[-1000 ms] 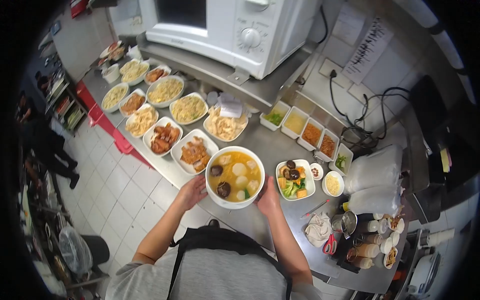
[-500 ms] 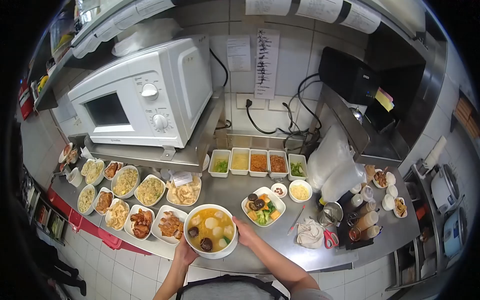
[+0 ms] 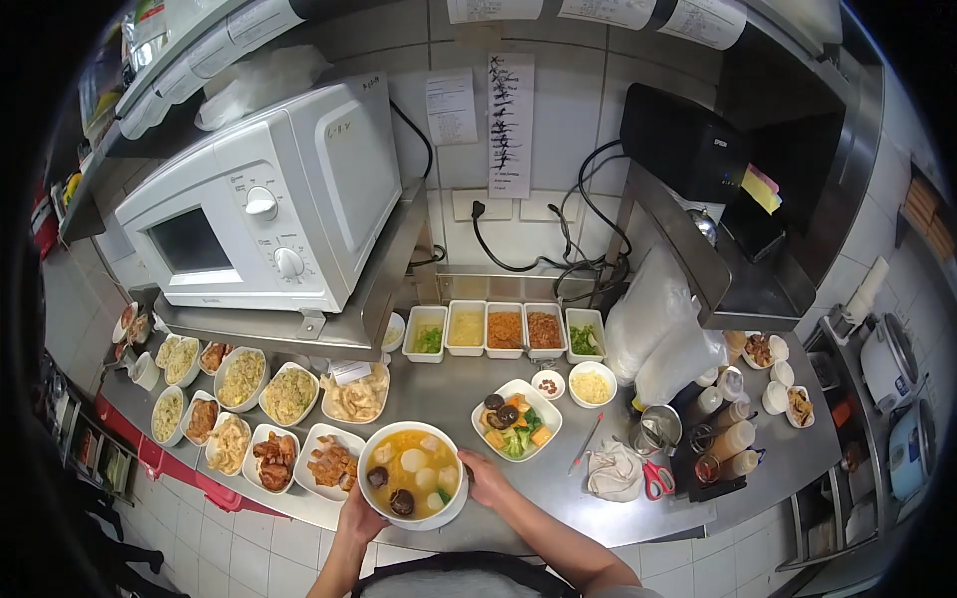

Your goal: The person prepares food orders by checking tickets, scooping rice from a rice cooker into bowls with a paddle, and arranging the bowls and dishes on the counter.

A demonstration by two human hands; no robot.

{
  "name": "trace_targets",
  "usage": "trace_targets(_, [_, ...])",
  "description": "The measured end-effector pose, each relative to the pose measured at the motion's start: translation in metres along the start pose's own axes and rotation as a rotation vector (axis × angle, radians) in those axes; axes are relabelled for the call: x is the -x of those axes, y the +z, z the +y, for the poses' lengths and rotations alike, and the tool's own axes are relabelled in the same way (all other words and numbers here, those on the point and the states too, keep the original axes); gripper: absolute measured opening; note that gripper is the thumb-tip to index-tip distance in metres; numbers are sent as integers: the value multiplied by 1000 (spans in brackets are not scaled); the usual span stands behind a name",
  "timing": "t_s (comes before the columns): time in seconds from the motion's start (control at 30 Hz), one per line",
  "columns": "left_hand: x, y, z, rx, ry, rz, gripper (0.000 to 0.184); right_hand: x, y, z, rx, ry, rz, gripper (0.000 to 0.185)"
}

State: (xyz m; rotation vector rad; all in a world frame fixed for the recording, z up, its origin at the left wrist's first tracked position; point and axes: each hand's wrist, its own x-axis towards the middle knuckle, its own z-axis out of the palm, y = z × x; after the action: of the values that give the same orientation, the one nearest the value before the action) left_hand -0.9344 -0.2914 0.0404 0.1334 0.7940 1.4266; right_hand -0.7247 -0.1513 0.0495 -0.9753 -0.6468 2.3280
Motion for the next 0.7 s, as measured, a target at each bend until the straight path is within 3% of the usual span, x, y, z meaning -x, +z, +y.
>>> trace_targets(0.17, [-3, -5, -1, -28, 2, -7, 53, -5, -10, 4, -2, 19, -37, 31])
trace_targets(0.37, [3, 7, 3, 13, -19, 17, 48, -8, -22, 9, 31, 27, 88, 38])
trace_targets(0.43, [3, 5, 3, 32, -23, 12, 47, -6, -24, 5, 57, 22, -37, 41])
trace_targets(0.57, [4, 1, 1, 64, -9, 17, 45, -5, -25, 2, 51, 42, -12, 38])
trace_targets(0.7, [6, 4, 2, 55, -25, 50, 45, -12, -34, 7, 45, 51, -126, 44])
